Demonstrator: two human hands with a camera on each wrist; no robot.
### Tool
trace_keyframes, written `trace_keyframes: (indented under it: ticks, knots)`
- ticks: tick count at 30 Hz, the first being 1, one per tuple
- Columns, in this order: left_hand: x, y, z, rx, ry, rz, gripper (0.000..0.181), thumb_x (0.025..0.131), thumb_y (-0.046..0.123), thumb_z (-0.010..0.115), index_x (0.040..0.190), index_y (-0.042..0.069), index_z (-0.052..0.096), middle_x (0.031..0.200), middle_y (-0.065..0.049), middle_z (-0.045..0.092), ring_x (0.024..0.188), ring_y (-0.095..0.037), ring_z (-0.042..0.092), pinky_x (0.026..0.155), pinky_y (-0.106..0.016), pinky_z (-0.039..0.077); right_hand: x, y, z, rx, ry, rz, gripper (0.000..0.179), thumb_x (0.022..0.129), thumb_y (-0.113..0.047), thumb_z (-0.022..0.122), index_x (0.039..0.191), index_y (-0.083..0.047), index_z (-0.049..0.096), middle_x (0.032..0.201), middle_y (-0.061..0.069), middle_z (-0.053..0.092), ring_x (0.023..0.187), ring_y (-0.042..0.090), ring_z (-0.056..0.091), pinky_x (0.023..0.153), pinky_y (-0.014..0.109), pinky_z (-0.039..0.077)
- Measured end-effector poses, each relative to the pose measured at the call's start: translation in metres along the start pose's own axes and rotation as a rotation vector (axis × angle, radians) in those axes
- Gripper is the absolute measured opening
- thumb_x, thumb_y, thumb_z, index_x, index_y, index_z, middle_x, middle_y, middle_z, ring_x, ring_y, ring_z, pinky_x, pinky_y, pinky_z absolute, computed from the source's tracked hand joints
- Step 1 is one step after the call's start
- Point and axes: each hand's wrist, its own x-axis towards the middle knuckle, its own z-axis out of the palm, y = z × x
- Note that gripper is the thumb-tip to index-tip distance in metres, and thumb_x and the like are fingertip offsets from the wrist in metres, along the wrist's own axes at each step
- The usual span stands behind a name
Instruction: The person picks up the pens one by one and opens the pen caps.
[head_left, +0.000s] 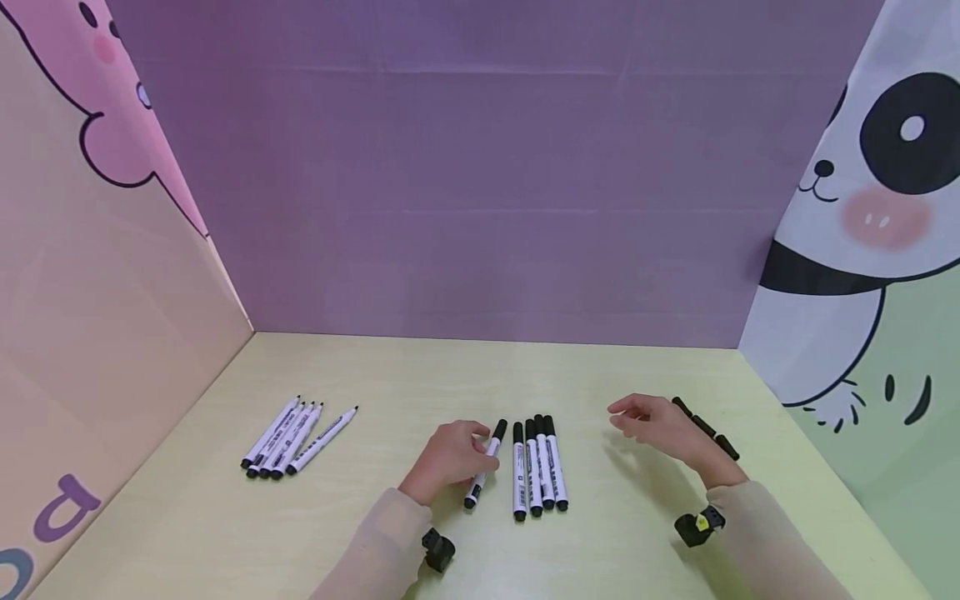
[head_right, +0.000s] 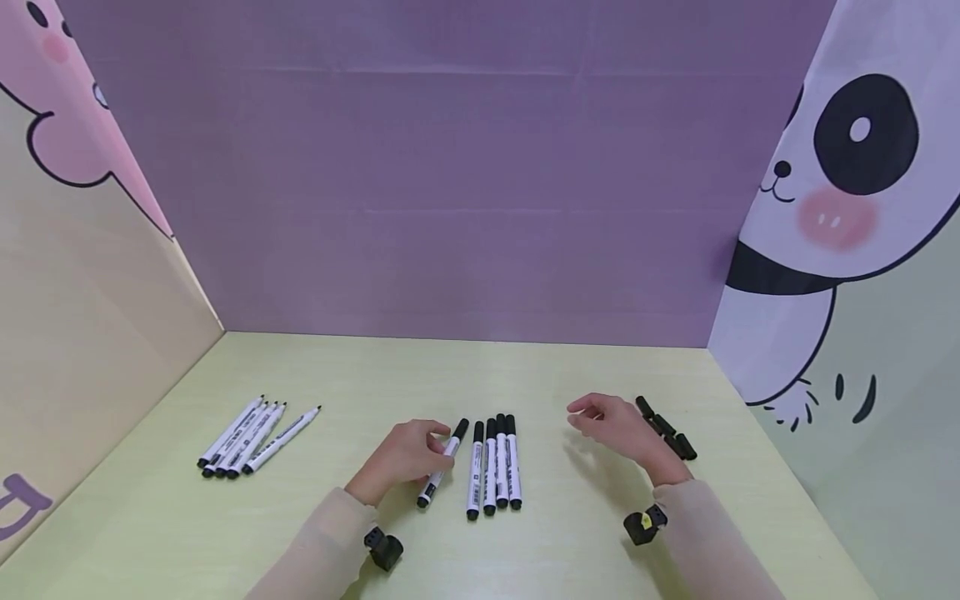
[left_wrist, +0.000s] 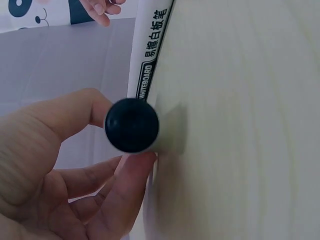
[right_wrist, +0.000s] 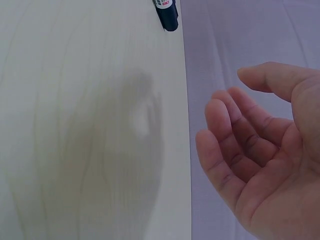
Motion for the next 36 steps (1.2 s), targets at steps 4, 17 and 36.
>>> trace_keyframes:
  ticks: [4, 17, 36]
  knots:
    - [-0.001, 0.001, -0.003, -0.019, 0.005, 0.007, 0.05, 0.081, 0.012, 0.078, 0.126, -0.004, 0.064, 0.082, -0.001, 0.061, 0.052, -0.012, 0.056, 0.052, -0.027, 0.05, 0.0, -0.002, 0.001, 0.006, 0.0, -0.003, 0.038, 0.099, -0.025, 0.065, 0.124, 0.003, 0.062, 0.099, 0.015, 0.067, 0.089, 0.029, 0.063, 0.078, 0.038, 0.053]
    - [0.001, -0.001, -0.009, -0.101, 0.03, 0.024, 0.042, 0.083, 0.012, 0.078, 0.123, 0.002, 0.069, 0.088, -0.001, 0.061, 0.055, -0.012, 0.056, 0.051, -0.027, 0.05, 0.008, -0.004, 0.012, 0.067, -0.036, -0.02, 0.036, 0.1, -0.025, 0.063, 0.125, 0.002, 0.063, 0.107, 0.015, 0.068, 0.095, 0.029, 0.064, 0.081, 0.038, 0.053]
    - [-0.006, 0.013, -0.015, -0.083, 0.039, 0.132, 0.037, 0.082, 0.015, 0.076, 0.118, 0.008, 0.073, 0.091, 0.001, 0.064, 0.063, -0.013, 0.055, 0.053, -0.027, 0.046, 0.028, -0.036, 0.053, 0.093, -0.09, -0.075, 0.042, 0.101, -0.03, 0.062, 0.13, 0.001, 0.062, 0.113, 0.013, 0.069, 0.099, 0.023, 0.065, 0.082, 0.039, 0.053]
